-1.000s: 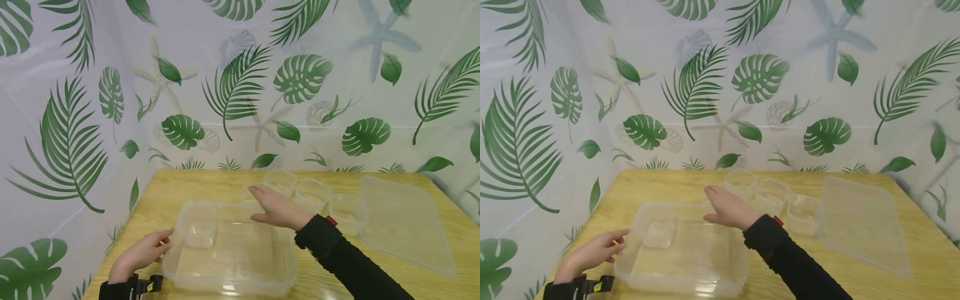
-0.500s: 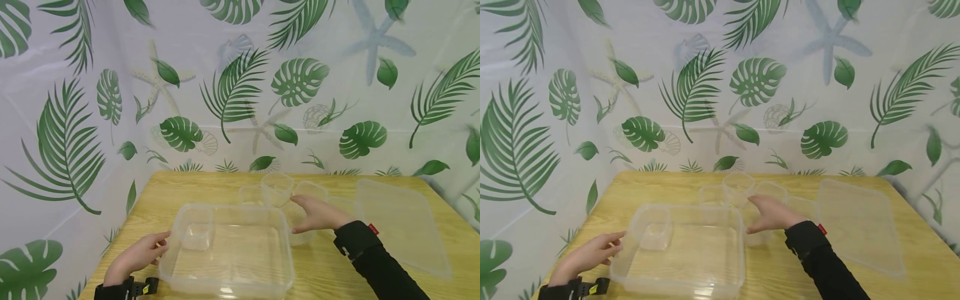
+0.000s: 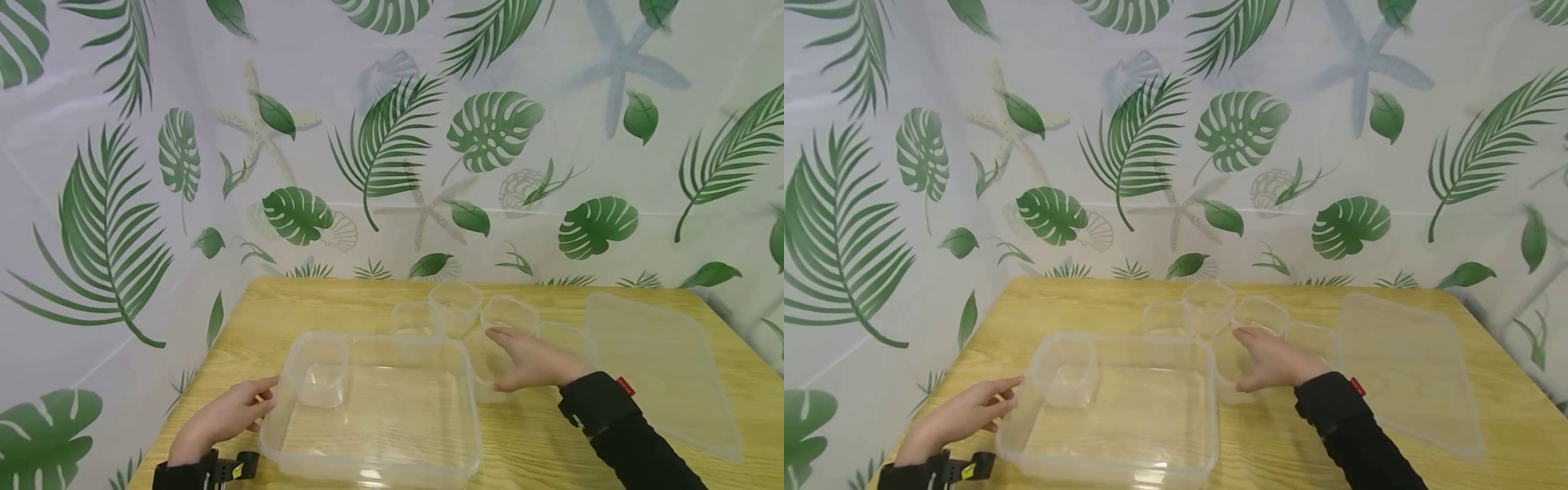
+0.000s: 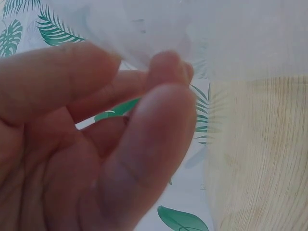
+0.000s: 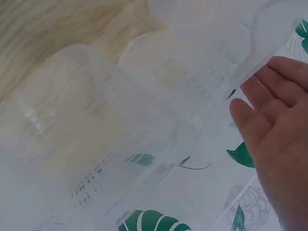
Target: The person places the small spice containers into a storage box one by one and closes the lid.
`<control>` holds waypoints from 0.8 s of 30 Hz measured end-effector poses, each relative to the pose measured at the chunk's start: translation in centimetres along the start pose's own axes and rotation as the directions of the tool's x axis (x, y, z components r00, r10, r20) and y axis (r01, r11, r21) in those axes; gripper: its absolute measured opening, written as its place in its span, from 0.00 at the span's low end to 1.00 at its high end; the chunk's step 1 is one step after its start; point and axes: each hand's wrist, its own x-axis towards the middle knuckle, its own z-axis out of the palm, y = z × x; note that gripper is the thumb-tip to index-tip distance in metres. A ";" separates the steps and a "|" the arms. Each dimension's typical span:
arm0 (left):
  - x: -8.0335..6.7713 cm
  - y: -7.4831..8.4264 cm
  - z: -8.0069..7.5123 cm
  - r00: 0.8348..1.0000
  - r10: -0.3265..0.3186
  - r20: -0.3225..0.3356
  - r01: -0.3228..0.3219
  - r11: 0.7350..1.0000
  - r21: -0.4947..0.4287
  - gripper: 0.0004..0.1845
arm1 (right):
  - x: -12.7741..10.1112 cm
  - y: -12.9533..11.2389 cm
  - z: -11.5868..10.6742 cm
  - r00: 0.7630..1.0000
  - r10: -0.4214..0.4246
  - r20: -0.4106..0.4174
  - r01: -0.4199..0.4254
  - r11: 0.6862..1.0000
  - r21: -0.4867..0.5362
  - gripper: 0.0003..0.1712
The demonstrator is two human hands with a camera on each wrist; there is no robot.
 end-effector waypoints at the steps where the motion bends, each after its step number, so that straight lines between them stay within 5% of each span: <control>1: 0.0 0.0 0.0 1.000 -0.002 0.000 0.002 1.000 0.000 0.27 | -0.1 0.0 0.0 1.000 0.003 0.001 -0.003 1.000 -0.002 0.48; 24: -0.1 -0.1 0.0 1.000 0.014 -0.007 -0.013 1.000 0.020 0.26 | -2.1 0.3 1.0 0.990 0.055 -0.133 -0.063 0.996 -0.058 0.46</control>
